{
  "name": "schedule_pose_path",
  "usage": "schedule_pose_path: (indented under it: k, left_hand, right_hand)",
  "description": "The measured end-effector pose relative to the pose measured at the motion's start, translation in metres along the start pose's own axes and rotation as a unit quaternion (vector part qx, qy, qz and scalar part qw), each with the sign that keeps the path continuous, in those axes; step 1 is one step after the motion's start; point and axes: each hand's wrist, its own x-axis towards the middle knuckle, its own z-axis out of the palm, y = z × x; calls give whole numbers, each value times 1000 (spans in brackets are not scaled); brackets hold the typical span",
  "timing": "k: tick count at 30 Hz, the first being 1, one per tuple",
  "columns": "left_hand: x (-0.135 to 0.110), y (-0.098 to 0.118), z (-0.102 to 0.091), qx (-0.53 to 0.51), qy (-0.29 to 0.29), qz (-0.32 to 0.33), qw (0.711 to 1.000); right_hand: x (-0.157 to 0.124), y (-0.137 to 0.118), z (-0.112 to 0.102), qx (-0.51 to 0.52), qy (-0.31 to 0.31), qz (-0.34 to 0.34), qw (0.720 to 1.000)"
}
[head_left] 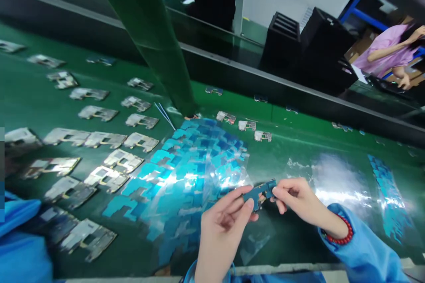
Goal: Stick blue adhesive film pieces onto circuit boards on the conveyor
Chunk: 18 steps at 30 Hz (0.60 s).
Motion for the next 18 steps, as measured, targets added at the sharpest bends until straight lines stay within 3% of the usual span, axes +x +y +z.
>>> schedule_pose_path:
  k: [3,6,9,12,15,18]
  left_hand:
    - [2,-1,1,-10,-47,2,999]
    - [-2,2,-1,-43,-21,18,999]
    - [-8,5,-9,-36,-22,21,999]
    - [-11,5,-24,-16,-47,51,997]
    - [-12,6,-36,-4,-11,94,996]
    - [-8,6,-39,-12,40,118,992]
  right_hand:
    - [34,4,-28,-42,26,16,999]
    - [93,11,-74,-101,135,23,985]
    - [149,19,-122,-185,225,60,955]
    - [175,23,-150,-295,276,99,909]
    - [168,17,-141,-401,300,77,862]
    - [138,10,-92,-467,215,-21,857]
